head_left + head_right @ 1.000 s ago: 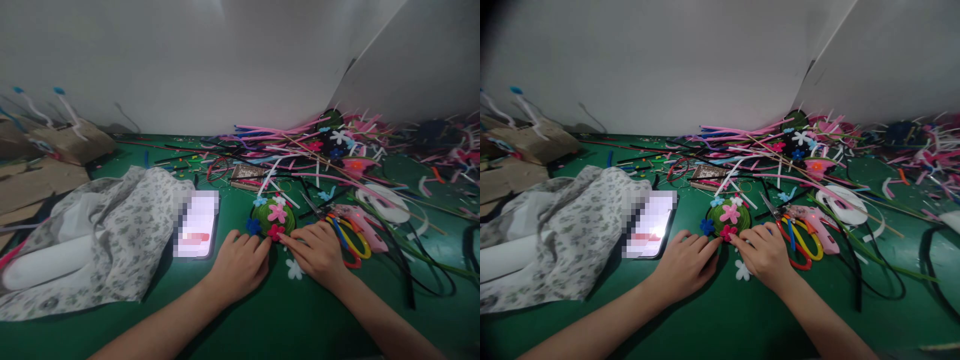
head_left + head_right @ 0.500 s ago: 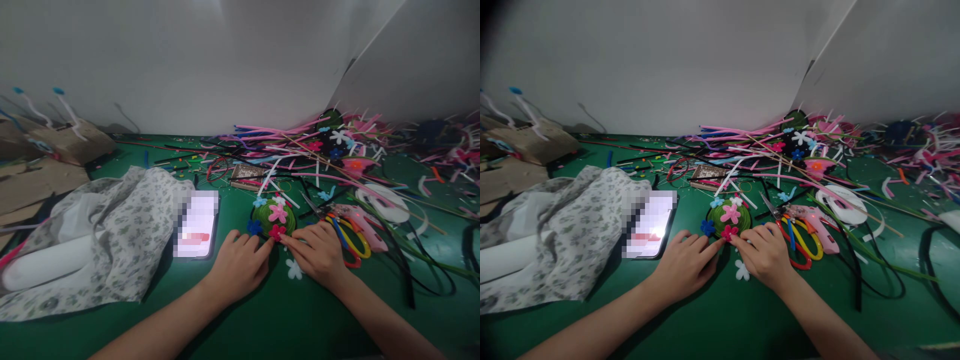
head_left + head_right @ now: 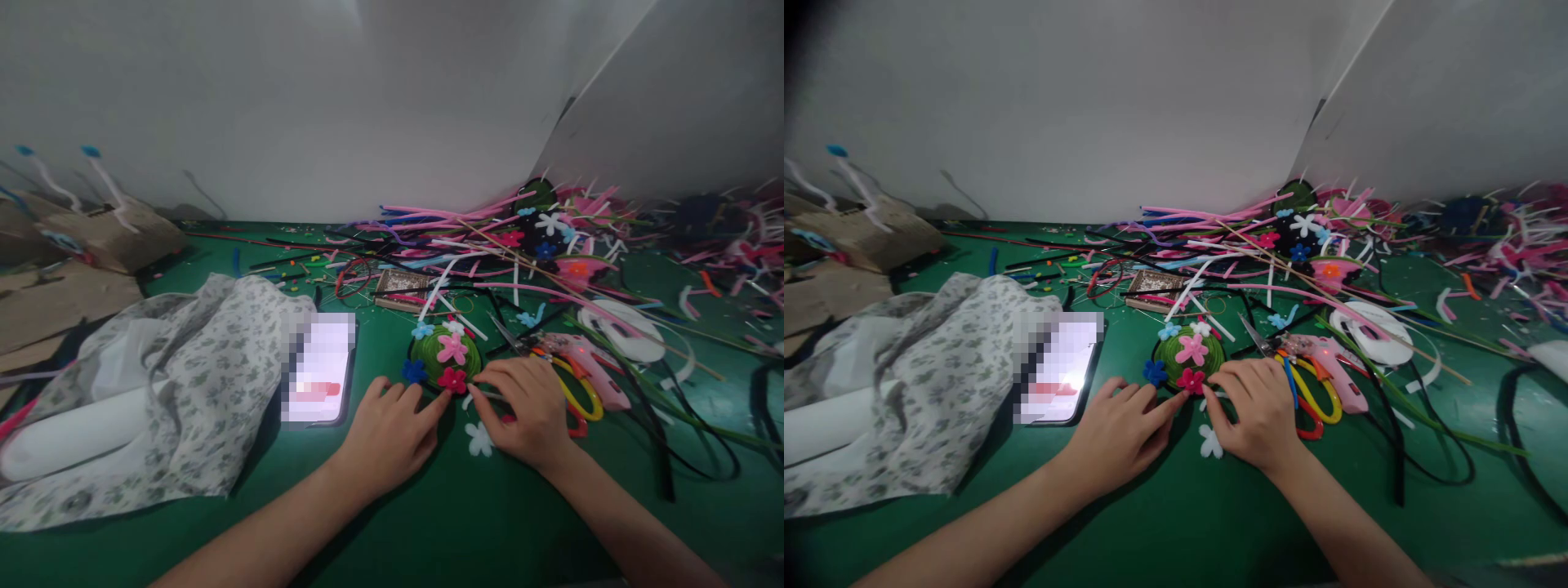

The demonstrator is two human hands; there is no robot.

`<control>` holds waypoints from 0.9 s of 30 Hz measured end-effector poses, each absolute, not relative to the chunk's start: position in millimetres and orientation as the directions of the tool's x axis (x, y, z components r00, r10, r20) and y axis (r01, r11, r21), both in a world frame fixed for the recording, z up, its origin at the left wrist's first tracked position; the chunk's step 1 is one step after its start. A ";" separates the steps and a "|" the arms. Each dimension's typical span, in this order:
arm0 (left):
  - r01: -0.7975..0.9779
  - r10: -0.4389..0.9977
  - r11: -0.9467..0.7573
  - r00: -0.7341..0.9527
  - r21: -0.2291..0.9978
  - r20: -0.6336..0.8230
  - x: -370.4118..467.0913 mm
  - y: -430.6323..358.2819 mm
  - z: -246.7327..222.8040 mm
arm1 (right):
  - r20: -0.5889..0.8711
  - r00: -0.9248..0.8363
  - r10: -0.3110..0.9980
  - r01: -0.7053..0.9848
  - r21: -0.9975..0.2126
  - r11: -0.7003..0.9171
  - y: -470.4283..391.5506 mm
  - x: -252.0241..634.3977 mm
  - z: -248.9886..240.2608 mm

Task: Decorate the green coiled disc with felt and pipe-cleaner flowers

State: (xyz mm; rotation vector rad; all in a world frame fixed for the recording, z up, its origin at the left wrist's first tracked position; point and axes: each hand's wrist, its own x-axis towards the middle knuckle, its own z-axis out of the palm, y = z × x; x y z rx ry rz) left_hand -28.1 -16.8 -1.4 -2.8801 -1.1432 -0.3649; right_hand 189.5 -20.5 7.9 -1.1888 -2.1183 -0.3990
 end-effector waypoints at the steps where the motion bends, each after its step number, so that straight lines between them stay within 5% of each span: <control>1: 0.678 0.674 -0.732 0.705 0.068 0.220 -28.1 -16.6 -1.7 | 0.668 -0.350 0.657 0.842 -0.084 0.533 -19.7 190.4 8.2; 6: 0.681 0.678 -0.730 0.706 0.067 0.205 -27.6 -15.7 -2.5 | 0.578 -0.411 0.705 0.819 -0.107 0.564 -16.9 191.9 6.6; 11: 0.680 0.677 -0.730 0.708 0.067 0.201 -27.2 -15.9 -1.5 | 0.638 -0.381 0.669 0.791 -0.149 0.593 -16.8 193.7 8.2; 20: 0.679 0.673 -0.732 0.709 0.053 0.213 -26.7 -16.3 -1.0 | 0.435 -0.707 0.557 0.694 0.277 0.665 -1.8 191.6 28.7; 27: 0.674 0.670 -0.736 0.714 0.059 0.203 -26.1 -16.1 -1.0 | 0.501 -0.649 0.572 0.746 0.272 0.608 -10.5 207.4 26.8</control>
